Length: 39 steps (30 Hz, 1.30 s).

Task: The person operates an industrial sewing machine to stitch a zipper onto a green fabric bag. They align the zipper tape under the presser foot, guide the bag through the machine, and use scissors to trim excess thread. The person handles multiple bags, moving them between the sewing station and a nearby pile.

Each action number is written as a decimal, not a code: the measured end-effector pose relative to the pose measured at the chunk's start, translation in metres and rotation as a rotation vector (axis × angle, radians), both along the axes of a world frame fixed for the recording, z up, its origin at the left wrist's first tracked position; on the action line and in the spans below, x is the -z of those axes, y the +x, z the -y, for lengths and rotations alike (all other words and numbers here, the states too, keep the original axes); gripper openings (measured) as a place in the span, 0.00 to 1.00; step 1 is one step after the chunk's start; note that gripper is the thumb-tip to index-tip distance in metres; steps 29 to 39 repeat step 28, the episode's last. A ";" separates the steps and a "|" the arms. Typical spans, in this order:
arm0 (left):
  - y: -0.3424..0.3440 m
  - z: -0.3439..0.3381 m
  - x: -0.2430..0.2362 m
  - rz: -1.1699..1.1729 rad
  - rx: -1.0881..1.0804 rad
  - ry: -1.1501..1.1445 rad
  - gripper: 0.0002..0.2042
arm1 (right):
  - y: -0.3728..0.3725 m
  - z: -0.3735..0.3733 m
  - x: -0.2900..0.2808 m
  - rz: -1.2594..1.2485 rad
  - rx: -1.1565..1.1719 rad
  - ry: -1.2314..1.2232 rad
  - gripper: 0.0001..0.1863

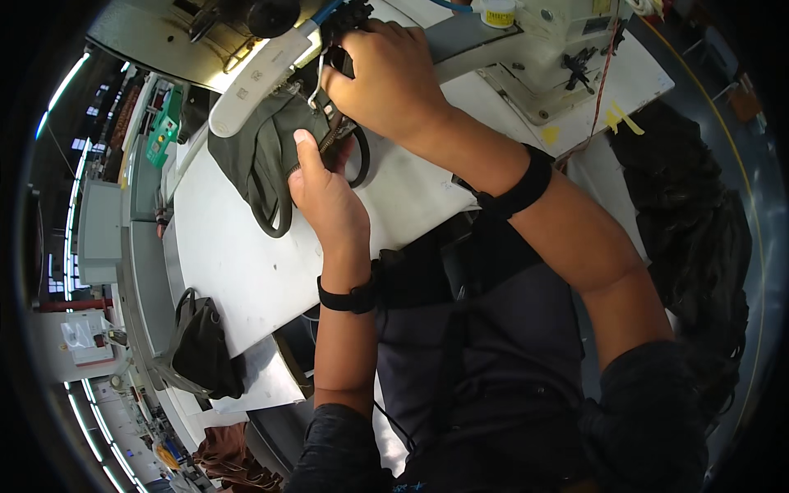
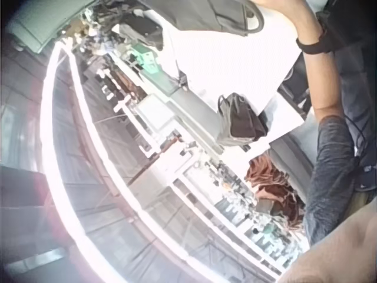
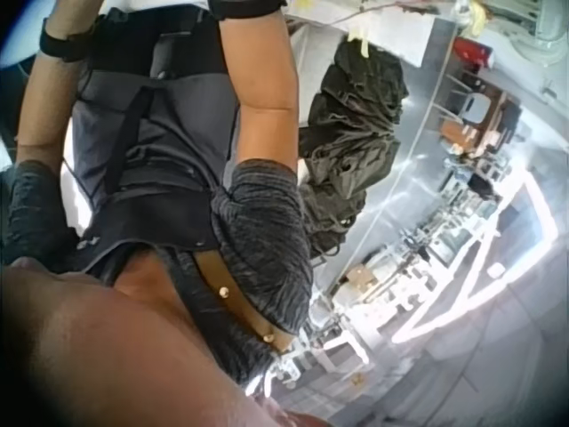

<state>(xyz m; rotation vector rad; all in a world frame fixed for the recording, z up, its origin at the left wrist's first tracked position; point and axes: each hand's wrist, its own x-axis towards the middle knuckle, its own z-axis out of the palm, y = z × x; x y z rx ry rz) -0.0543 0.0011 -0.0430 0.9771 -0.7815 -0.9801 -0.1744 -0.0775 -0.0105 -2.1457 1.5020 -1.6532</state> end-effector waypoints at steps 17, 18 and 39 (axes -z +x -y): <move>0.030 -0.016 -0.069 0.971 -0.062 -0.018 0.11 | 0.005 0.000 0.018 -0.079 0.112 -0.245 0.17; 0.031 -0.008 -0.064 0.962 -0.038 -0.011 0.13 | 0.004 -0.001 0.019 -0.090 0.111 -0.226 0.17; 0.040 -0.006 -0.049 0.933 0.032 0.005 0.08 | 0.002 -0.001 0.021 -0.084 0.103 -0.203 0.19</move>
